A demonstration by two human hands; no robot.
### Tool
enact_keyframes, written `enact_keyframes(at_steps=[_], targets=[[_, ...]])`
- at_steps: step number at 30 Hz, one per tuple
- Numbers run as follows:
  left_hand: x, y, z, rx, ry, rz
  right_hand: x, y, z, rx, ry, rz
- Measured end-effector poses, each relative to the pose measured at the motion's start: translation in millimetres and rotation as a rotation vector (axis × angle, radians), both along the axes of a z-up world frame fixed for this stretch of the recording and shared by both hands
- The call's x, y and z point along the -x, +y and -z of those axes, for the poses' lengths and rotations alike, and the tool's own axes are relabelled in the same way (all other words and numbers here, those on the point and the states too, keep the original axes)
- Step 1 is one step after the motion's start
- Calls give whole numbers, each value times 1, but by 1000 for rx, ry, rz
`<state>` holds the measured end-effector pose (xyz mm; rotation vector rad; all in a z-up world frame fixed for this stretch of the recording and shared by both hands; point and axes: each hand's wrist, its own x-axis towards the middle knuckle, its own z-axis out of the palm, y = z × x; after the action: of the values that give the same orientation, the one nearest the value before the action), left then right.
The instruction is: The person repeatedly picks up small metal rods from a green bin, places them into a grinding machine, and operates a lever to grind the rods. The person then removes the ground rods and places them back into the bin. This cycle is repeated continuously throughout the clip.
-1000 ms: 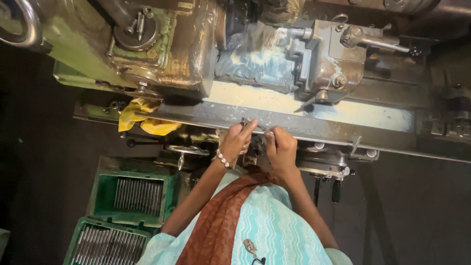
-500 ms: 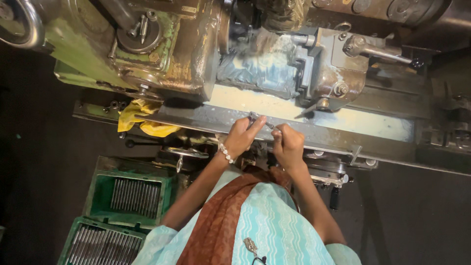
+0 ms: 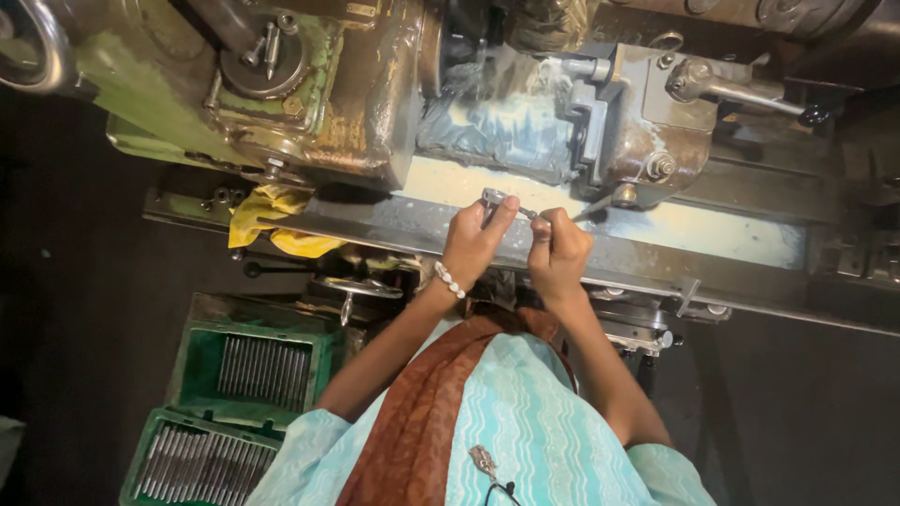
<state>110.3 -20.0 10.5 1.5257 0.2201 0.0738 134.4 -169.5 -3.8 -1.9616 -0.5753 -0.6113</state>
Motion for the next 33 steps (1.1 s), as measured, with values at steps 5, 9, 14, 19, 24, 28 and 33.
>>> enact_keyframes(at_steps=[5,9,14,19,24,28,33], targets=[[-7,4,-10,-50,-35,34,-3,-1,-3,57,-6,-32],[-16,0,-20,92,86,53,-14,2,-10,-90,-3,33],[-21,-13,-15,18,-92,-39,-16,6,-23,-90,-51,96],[-24,-19,-4,96,-23,-55,-17,2,-33,-90,-59,104],[-23,-23,-4,123,-115,-37,-20,-5,-29,-25,-141,85],[-30,-9,-7,330,166,62,-24,-14,-12,2,-106,26],[-37,21,7,479,287,162,-26,-45,11,-208,96,194]])
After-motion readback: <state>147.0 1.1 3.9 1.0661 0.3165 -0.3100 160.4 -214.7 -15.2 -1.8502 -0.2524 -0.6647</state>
